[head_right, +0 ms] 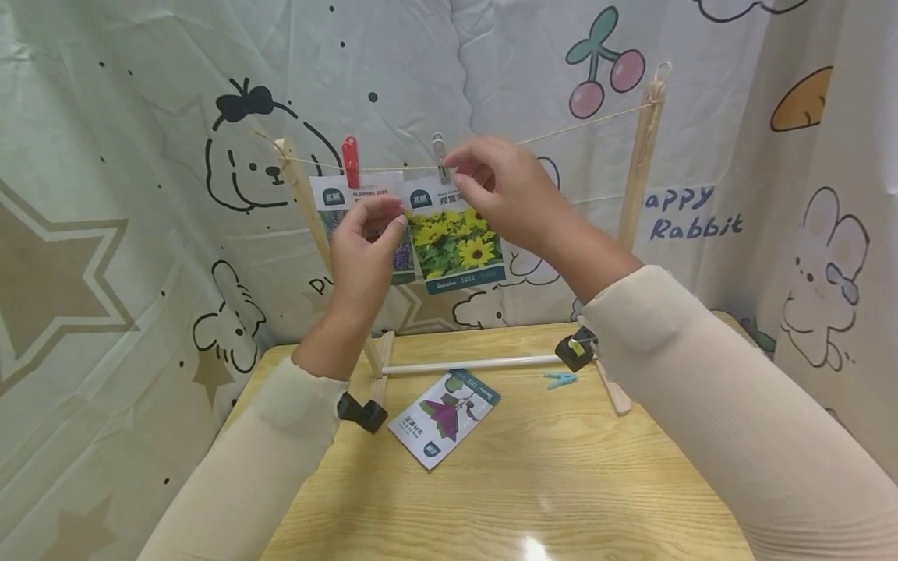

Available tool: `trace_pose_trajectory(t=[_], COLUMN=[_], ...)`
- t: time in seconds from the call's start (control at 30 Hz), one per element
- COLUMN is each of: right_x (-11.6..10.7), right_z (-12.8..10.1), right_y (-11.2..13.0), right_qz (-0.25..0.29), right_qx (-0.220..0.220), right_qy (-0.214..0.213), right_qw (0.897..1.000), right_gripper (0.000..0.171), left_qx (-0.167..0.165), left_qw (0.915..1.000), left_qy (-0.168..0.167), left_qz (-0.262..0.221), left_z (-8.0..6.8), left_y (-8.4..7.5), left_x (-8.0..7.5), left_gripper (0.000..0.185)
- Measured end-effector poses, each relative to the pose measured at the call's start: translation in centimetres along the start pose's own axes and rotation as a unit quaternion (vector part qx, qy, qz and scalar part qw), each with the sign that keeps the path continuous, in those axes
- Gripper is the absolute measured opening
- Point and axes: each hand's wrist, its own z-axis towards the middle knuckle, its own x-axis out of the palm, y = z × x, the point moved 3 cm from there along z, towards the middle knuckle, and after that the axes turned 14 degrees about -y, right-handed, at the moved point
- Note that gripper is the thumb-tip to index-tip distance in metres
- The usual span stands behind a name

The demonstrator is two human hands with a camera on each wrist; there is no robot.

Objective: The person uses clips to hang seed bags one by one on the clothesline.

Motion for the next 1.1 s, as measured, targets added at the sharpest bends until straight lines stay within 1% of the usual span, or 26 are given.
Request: trace_pose_trajectory(t=[0.17,0.3,0.47,0.67,0.83,1.0,1.1], right_x=[0.1,0.2,0.2,-0.1,-0.2,-0.3,-0.2], right_z=[-0.6,-1.1,-1.6,-2.5,-3.3,-4.1,-4.5], right_y=[-0.4,-0.8,-1.6,-2.7,-3.5,-4.0,-4.3], right_qz=[0.001,-0.003,0.0,0.0,0.011,0.016,0.014], right_qx=[0.01,0.021,0.032,0.042,0.054,0.069,0.071], right_qy=[0.0,0.002,-0.001,0.001,0.002,0.005,0.004], right_qw=[1.0,1.0,0.999,0.999,0.999,0.997,0.997], right_gripper=[0.028,0.028,0.029,0.029,0.029,0.03,0.03], left_qx=[-0.004,-0.001,0.004,-0.009,-0.024,-0.028,-0.03], left_qw=[0.9999,0.9999,0.9999,0.9997,0.9996,0.9996,0.9995], left_qy=[0.003,0.005,0.006,0.01,0.012,0.01,0.011], left_qz=[-0.012,-0.013,-0.011,-0.018,-0.01,-0.003,-0.002], left_z=[-0.3,-0.5,-0.7,-1.1,-1.4,-1.6,-1.8], left_y=[0.0,0.1,0.5,1.1,1.5,2.0,2.2], left_x=[-0.1,-0.3,-0.5,-0.8,-0.9,-0.8,-0.8], left_gripper=[0.019,0.02,0.019,0.021,0.019,0.018,0.018])
